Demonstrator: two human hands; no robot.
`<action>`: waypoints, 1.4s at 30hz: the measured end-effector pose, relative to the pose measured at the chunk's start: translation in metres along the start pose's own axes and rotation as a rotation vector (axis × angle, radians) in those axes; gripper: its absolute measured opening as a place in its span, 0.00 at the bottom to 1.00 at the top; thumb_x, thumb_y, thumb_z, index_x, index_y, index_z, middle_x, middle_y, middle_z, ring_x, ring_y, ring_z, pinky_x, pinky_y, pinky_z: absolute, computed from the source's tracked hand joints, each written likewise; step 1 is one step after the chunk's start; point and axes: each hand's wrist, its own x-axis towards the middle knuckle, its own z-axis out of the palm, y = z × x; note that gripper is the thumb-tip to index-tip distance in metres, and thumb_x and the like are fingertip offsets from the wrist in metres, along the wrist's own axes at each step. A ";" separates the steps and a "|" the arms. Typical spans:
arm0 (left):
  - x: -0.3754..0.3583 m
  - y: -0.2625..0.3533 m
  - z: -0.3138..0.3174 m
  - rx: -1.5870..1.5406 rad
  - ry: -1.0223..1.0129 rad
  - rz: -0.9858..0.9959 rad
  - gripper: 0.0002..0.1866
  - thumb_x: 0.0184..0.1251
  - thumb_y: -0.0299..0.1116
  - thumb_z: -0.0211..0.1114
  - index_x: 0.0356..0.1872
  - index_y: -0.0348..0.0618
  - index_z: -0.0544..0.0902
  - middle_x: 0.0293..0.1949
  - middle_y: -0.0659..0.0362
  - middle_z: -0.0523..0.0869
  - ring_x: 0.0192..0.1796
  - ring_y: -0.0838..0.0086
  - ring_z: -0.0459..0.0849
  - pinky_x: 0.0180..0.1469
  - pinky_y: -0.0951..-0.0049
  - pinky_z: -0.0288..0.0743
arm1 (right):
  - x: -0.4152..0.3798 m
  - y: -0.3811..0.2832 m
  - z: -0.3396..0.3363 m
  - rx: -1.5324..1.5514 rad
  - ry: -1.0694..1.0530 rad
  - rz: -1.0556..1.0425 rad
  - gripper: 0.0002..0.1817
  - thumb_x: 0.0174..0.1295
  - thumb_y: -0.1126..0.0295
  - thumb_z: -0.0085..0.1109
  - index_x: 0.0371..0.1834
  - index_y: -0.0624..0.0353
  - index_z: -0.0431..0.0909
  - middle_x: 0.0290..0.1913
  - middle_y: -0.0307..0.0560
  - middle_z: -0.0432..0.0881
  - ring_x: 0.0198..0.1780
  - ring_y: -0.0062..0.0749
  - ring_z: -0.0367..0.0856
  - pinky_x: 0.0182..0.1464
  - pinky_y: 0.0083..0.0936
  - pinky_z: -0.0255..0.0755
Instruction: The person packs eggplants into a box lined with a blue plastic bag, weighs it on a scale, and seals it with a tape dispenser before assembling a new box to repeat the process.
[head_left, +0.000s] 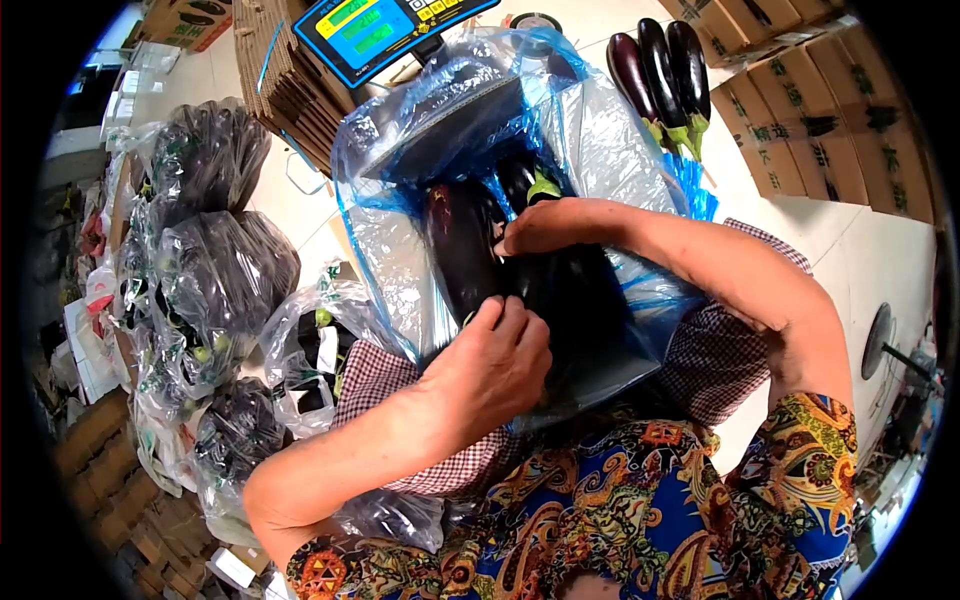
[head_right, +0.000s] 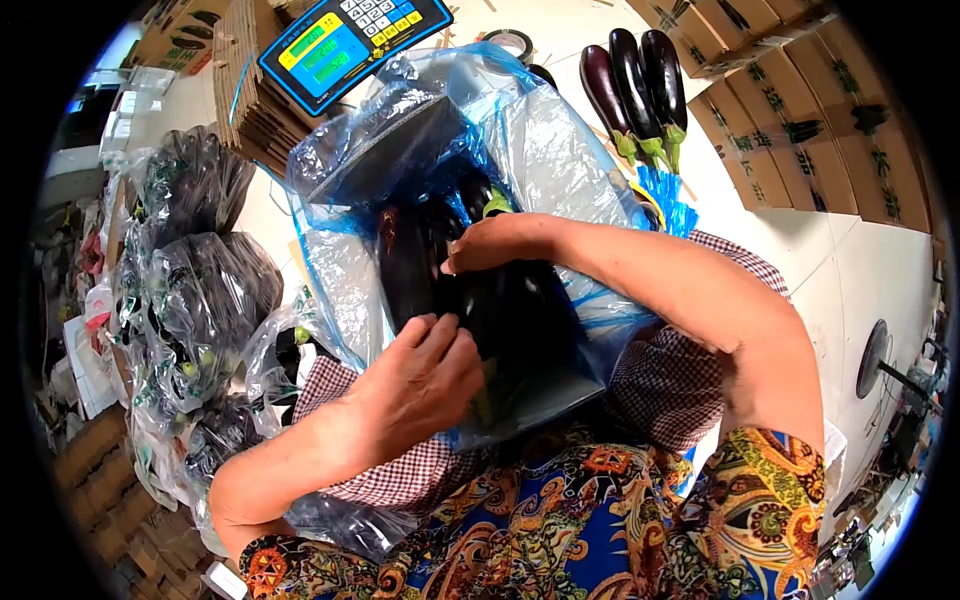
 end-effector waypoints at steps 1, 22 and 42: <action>-0.001 -0.001 0.000 -0.008 -0.002 -0.014 0.13 0.56 0.33 0.60 0.40 0.38 0.82 0.43 0.52 0.80 0.54 0.60 0.79 0.58 0.65 0.68 | 0.000 0.004 0.001 0.141 0.016 0.010 0.18 0.66 0.59 0.52 0.46 0.65 0.76 0.46 0.63 0.80 0.54 0.59 0.79 0.54 0.43 0.72; -0.006 -0.002 0.018 -0.041 0.171 -0.091 0.14 0.56 0.34 0.60 0.40 0.37 0.80 0.44 0.49 0.81 0.56 0.60 0.79 0.59 0.64 0.71 | -0.068 -0.066 0.037 1.534 0.529 0.653 0.23 0.59 0.67 0.70 0.41 0.55 0.59 0.24 0.39 0.70 0.16 0.18 0.65 0.14 0.18 0.55; 0.000 0.023 0.024 0.009 0.212 -0.159 0.19 0.52 0.31 0.61 0.42 0.25 0.81 0.43 0.39 0.81 0.52 0.48 0.81 0.58 0.54 0.73 | -0.035 -0.035 -0.003 0.168 0.829 0.380 0.38 0.67 0.56 0.52 0.73 0.70 0.54 0.67 0.75 0.64 0.68 0.64 0.64 0.70 0.44 0.59</action>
